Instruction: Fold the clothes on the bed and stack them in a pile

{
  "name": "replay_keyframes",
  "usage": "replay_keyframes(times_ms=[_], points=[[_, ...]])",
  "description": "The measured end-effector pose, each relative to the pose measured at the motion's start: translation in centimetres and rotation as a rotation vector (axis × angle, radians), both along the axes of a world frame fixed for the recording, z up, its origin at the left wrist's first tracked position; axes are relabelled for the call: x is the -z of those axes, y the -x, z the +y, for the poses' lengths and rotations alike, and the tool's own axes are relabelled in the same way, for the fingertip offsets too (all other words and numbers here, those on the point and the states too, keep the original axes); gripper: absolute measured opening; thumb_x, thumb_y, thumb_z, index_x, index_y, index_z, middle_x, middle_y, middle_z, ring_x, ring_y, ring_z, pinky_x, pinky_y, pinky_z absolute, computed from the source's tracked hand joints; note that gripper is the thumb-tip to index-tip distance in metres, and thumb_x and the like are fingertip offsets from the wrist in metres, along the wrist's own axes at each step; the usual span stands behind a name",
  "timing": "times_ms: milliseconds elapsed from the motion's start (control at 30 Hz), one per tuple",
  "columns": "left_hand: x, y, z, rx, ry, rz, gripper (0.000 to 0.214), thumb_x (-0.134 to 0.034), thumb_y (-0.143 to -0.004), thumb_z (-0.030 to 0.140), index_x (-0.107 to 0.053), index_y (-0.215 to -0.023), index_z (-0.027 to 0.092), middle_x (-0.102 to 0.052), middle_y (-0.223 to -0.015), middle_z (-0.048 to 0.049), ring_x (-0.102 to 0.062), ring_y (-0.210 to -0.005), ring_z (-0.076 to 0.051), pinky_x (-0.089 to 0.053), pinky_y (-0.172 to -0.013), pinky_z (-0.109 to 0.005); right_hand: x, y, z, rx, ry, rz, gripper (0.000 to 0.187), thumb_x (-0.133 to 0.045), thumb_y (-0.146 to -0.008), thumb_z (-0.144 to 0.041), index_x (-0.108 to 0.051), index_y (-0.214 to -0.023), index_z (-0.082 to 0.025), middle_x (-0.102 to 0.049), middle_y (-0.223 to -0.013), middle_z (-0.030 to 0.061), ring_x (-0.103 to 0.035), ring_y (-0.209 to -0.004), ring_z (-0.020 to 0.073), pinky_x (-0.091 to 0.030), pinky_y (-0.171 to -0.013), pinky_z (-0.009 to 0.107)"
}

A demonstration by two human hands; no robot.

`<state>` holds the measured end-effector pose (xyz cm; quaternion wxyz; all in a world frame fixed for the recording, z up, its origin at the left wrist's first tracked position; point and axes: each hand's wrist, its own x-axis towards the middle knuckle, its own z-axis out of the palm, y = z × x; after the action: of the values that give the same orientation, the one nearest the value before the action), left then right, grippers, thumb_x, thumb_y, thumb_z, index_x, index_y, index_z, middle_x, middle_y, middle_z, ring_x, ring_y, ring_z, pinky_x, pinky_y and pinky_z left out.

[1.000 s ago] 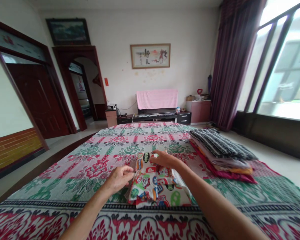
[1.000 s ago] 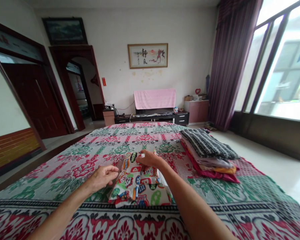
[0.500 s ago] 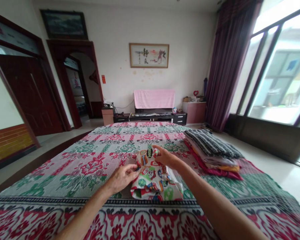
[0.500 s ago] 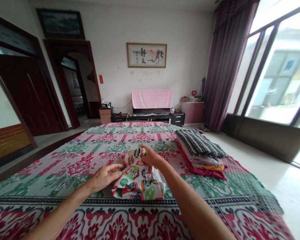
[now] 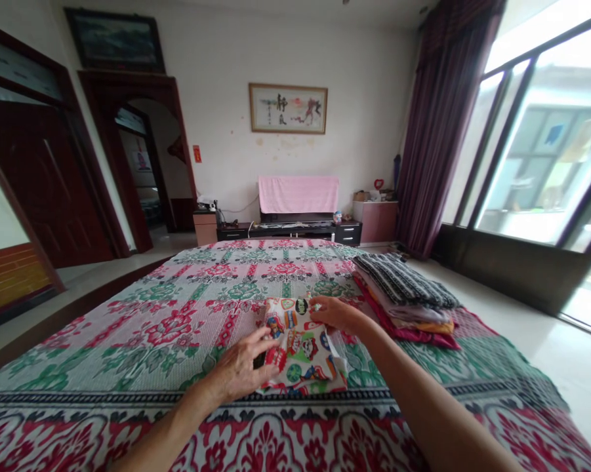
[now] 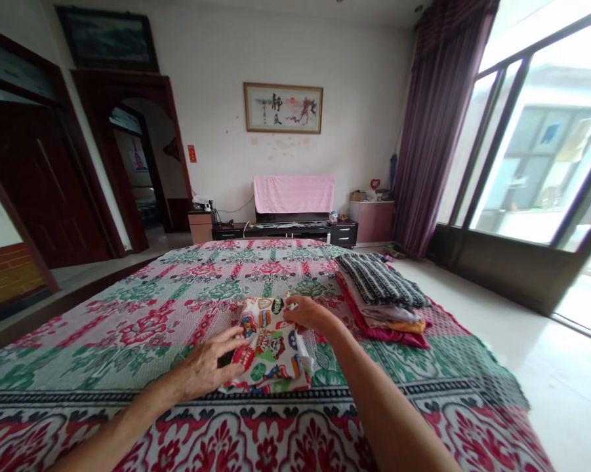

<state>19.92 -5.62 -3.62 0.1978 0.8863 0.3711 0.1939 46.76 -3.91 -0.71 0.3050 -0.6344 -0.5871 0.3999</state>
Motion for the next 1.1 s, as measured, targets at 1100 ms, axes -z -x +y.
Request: replay_keyframes(times_ms=[1100], points=[[1.8, -1.2, 0.6, -0.267, -0.068, -0.148, 0.047, -0.053, -0.077, 0.032, -0.059, -0.122, 0.020, -0.066, -0.119, -0.0062, -0.060, -0.108, -0.020, -0.045, -0.097, -0.031, 2.8, 0.4, 2.0, 0.268, -0.267, -0.495, 0.024, -0.052, -0.079, -0.033, -0.069, -0.080, -0.016, -0.070, -0.079, 0.0077, -0.063, -0.076, 0.0179, -0.038, -0.062, 0.022]])
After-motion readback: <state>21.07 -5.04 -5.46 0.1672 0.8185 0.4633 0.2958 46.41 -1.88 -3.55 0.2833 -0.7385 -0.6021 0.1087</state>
